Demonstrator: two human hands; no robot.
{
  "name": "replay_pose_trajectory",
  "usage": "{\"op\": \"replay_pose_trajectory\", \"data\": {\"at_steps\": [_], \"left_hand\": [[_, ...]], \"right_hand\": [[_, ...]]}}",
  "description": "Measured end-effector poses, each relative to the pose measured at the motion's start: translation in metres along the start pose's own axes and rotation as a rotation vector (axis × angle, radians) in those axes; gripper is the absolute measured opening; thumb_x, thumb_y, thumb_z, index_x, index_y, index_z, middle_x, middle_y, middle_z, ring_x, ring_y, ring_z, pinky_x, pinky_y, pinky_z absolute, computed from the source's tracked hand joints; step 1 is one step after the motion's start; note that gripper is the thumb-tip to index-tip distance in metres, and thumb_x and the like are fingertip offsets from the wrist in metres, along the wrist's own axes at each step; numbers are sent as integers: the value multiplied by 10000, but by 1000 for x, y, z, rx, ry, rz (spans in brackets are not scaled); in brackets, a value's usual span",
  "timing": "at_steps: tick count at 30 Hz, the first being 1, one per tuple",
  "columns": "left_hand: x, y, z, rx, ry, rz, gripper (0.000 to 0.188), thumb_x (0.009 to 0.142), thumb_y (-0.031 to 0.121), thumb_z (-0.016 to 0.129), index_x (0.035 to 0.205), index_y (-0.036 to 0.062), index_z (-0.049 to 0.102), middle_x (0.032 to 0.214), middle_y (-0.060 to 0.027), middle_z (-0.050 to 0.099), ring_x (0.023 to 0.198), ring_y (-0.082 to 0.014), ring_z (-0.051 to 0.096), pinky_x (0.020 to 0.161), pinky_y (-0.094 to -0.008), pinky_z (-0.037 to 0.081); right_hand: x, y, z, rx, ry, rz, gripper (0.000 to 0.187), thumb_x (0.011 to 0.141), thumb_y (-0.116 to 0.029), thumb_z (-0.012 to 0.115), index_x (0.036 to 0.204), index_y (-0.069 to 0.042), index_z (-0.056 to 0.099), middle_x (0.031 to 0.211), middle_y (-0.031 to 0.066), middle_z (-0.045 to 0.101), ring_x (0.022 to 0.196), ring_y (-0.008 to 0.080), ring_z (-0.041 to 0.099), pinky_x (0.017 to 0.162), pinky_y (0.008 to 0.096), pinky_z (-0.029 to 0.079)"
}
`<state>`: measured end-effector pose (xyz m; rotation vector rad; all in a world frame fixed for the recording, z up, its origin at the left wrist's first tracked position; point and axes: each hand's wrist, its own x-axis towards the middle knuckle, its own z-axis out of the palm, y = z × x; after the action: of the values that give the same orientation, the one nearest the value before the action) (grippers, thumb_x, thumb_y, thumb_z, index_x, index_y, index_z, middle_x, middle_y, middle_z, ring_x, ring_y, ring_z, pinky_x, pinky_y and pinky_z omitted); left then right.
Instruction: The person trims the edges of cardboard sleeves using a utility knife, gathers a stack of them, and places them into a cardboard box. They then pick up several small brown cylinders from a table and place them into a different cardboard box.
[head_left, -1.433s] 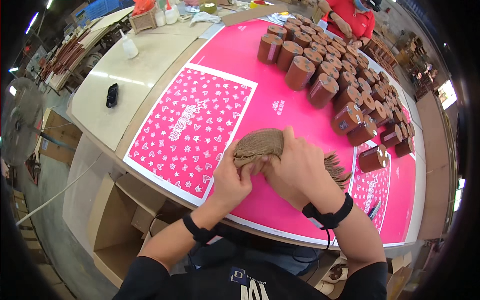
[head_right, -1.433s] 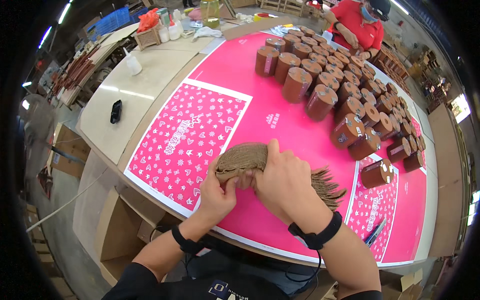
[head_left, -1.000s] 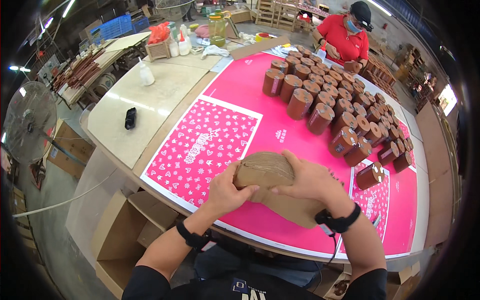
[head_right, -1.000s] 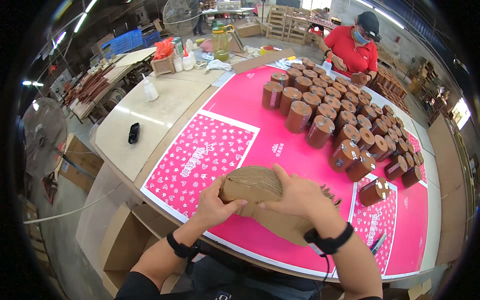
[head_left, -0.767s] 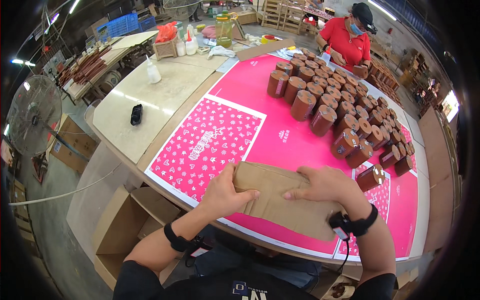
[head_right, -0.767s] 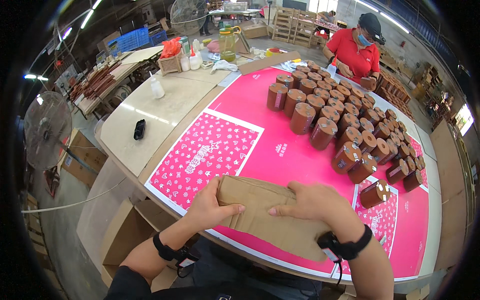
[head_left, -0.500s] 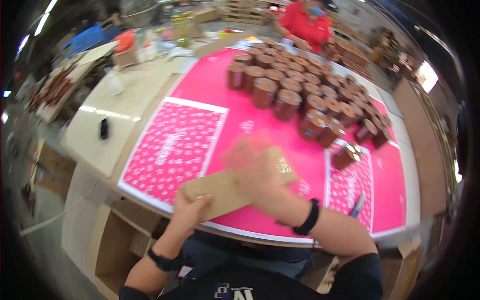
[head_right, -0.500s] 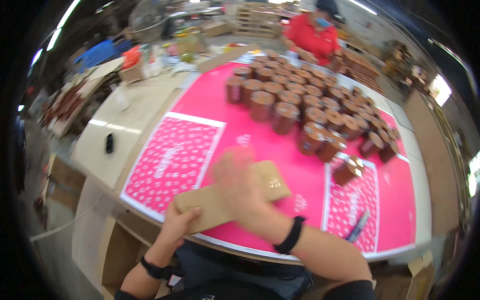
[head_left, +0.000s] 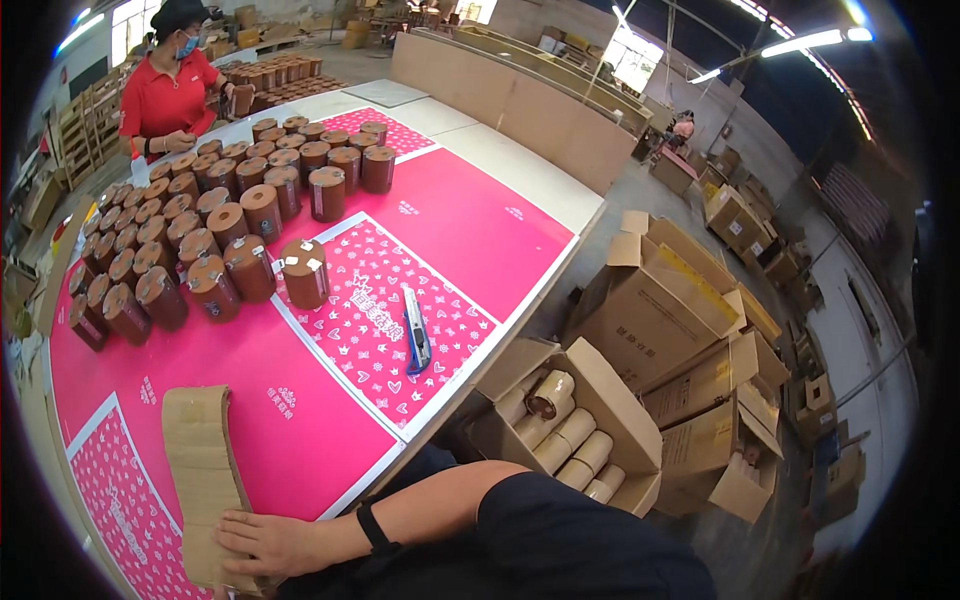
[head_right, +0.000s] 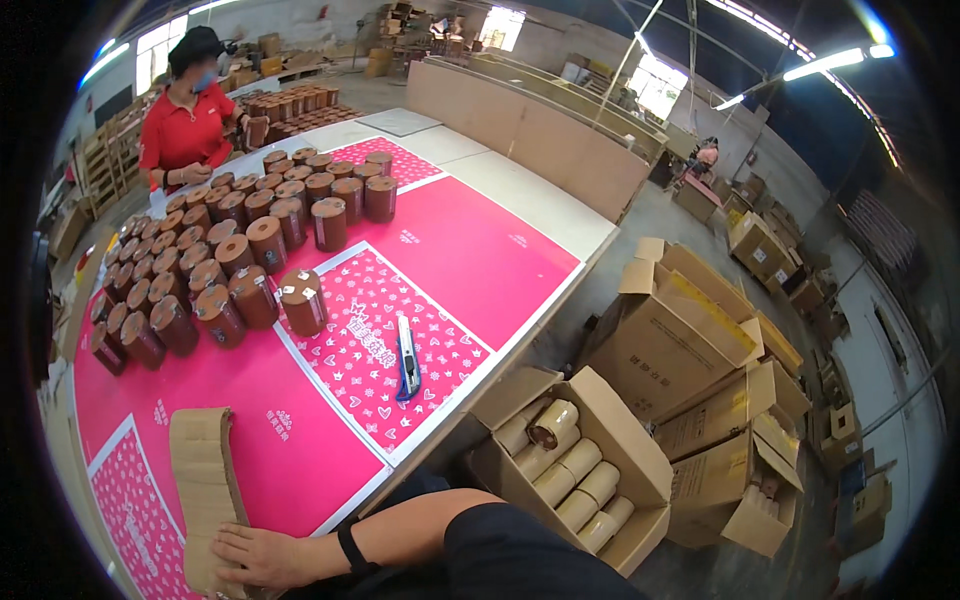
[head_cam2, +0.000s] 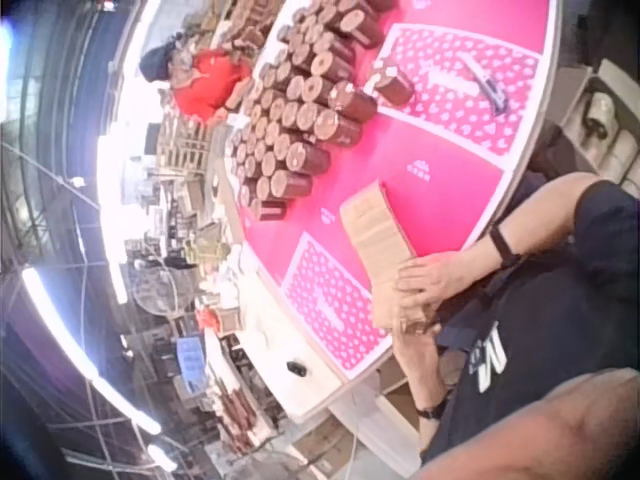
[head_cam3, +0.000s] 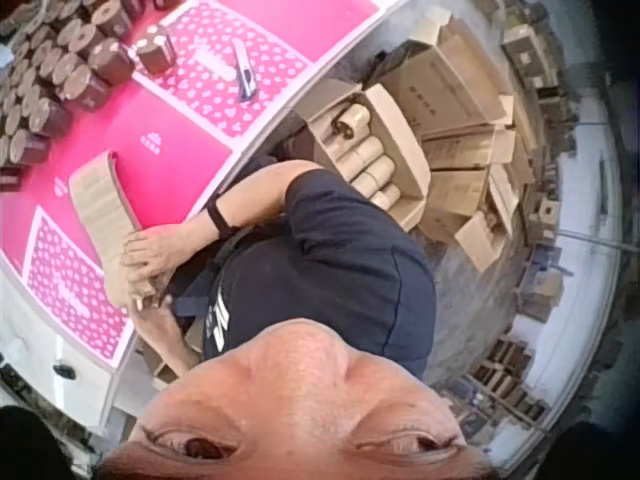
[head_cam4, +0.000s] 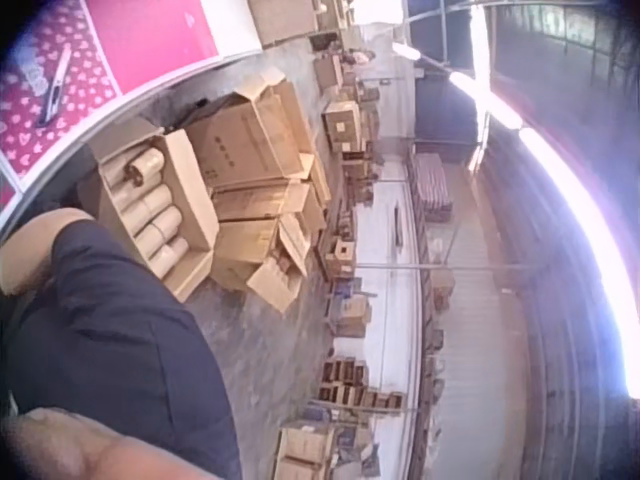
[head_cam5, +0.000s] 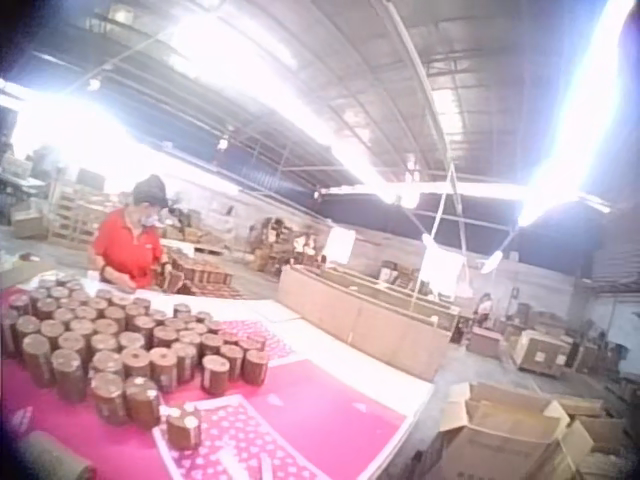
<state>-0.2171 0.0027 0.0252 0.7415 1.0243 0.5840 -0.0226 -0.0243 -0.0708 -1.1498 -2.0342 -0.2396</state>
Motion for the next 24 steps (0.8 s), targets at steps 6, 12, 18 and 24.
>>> {"op": "replay_pose_trajectory", "data": {"at_steps": [6,12,18,24], "left_hand": [[-2,15,-33,992,186,670,906,830,242,887,1523,14,348,1418,-233,521,1306,-377,522,1049,-520,445],[58,-26,9,868,-358,1421,1062,753,342,950,1527,79,271,1489,-253,450,1384,-451,441,1100,-584,413],[55,-54,41,613,-433,1339,741,889,276,840,1448,66,400,1339,-238,589,1187,-404,612,1004,-517,502],[47,-74,53,542,-295,1113,766,789,358,886,1305,32,424,1173,-237,572,1078,-341,581,954,-476,483]], "right_hand": [[-1,6,-57,442,63,225,616,765,-80,730,1328,-46,483,1360,231,538,1267,433,542,1064,508,471],[-33,11,-91,714,-81,406,666,750,-44,799,1331,-35,473,1368,191,538,1229,453,549,999,484,482],[-53,5,-105,798,37,412,718,828,-258,827,1394,-22,453,1324,224,538,1236,426,543,1049,489,449],[-49,-1,-85,801,380,564,542,873,-328,808,1237,-24,545,1154,193,580,1069,336,584,939,413,487]]}}
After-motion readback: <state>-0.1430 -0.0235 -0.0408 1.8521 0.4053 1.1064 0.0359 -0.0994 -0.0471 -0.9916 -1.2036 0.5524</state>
